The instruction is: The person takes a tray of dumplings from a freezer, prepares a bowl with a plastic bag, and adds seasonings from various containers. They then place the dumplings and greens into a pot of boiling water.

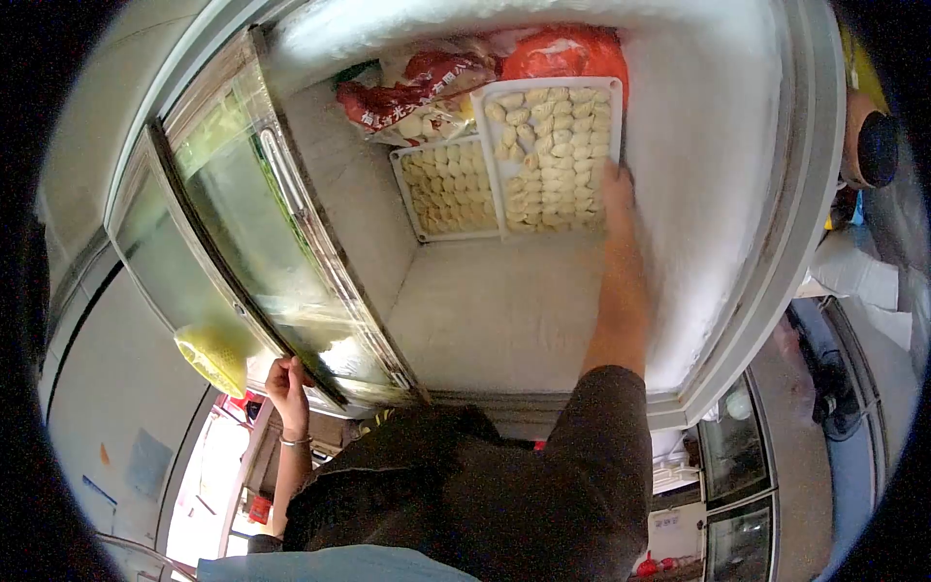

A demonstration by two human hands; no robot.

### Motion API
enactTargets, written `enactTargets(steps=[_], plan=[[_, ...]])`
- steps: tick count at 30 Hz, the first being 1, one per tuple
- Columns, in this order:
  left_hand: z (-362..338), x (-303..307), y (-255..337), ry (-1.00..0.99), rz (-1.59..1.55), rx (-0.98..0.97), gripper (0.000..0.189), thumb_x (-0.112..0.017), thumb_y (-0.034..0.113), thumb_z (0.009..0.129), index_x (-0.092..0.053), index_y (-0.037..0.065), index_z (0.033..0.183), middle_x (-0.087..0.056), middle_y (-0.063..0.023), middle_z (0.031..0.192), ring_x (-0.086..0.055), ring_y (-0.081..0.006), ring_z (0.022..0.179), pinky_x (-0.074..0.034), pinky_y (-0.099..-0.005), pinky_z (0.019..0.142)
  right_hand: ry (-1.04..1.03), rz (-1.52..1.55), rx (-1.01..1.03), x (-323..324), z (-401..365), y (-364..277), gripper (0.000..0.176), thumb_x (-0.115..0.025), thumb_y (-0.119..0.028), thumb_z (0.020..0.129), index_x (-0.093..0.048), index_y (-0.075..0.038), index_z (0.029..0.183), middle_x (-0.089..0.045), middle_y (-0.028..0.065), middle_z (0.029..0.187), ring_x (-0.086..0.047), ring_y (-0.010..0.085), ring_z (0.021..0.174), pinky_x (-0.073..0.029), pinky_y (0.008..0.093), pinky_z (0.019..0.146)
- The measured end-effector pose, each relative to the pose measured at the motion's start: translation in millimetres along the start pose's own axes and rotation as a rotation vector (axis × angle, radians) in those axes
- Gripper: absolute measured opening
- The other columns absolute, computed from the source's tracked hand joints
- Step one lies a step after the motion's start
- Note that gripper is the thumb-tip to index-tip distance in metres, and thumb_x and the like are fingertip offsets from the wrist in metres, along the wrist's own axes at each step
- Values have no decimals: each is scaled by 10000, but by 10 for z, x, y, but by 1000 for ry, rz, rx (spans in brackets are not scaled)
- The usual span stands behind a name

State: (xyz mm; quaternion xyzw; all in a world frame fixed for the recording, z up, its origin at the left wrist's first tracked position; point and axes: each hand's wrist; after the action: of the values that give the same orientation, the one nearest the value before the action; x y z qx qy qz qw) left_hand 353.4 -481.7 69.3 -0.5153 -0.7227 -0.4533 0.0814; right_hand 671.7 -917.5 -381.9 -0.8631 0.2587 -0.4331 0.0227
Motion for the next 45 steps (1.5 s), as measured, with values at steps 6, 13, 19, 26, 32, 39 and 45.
enactTargets(steps=[6, 13, 19, 26, 32, 39, 45], plan=[[-25, -1, -21, 23, 40, -4, 208, -579, 142, 894, -507, 28, 736, -470, 27, 569, -431, -43, 497, -335, -198, 451, 30, -105, 152, 338, -422, -265, 670, -442, -596, 843, -564, 13, 1095, -582, 256, 1075, -535, 396, 1044, -408, 410, 900], [-27, 7, 34, -7, 30, -46, 197, -551, 121, 905, -501, 46, 730, -459, 29, 573, -421, -40, 476, -357, -194, 439, -311, 136, 212, 909, -866, -717, 520, -588, -490, 819, -642, -4, 996, -663, 172, 913, -627, 251, 885, -456, 330, 802], [-57, 79, 20, -11, -26, -69, 219, -581, 154, 891, -524, 27, 722, -460, 37, 573, -421, -32, 477, -358, -192, 437, -206, 134, 446, 1180, -1445, -1113, 400, -649, -353, 815, -641, 7, 990, -672, 105, 884, -604, 151, 798, -460, 291, 735], [-36, 146, -210, 35, -18, -198, 181, -623, 158, 851, -579, 13, 753, -496, 19, 534, -460, -46, 460, -380, -213, 439, -111, 111, 580, 2343, -2453, -1698, 380, -642, -347, 822, -646, 22, 912, -653, 101, 757, -572, 154, 671, -455, 308, 643], [-89, 243, -277, -47, -171, -251, 163, -631, 153, 840, -590, 8, 778, -530, 9, 585, -488, -53, 538, -417, -222, 507, 5, 326, 475, 3251, -3250, -1733, 353, -623, -334, 851, -616, 18, 873, -572, -1, 748, -470, 100, 664, -401, 259, 621], [-352, 168, -167, -404, -540, -287, 217, -550, 195, 902, -583, 4, 999, -611, -27, 912, -545, -98, 843, -435, -230, 770, -31, 821, 428, 3433, -3885, -1843, 286, -627, -366, 852, -495, -114, 871, -434, -54, 726, -384, 59, 644, -311, 229, 544], [-1026, 217, 382, -410, -547, -283, 380, -435, 321, 956, -555, -3, 1114, -604, -42, 1015, -520, -120, 935, -387, -229, 864, -537, 1131, 504, 2997, -3833, -2100, 472, -545, -319, 907, -454, 32, 1209, -562, 124, 1131, -569, 214, 997, -481, 330, 845]])
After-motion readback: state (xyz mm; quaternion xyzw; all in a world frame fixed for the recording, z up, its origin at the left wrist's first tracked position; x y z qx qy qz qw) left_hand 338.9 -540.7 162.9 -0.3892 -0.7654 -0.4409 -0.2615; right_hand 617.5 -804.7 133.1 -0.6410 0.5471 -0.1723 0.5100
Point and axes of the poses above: each hand's wrist, its own z-axis towards the middle knuckle, its own x-axis out of the back of the hand, y = z × x
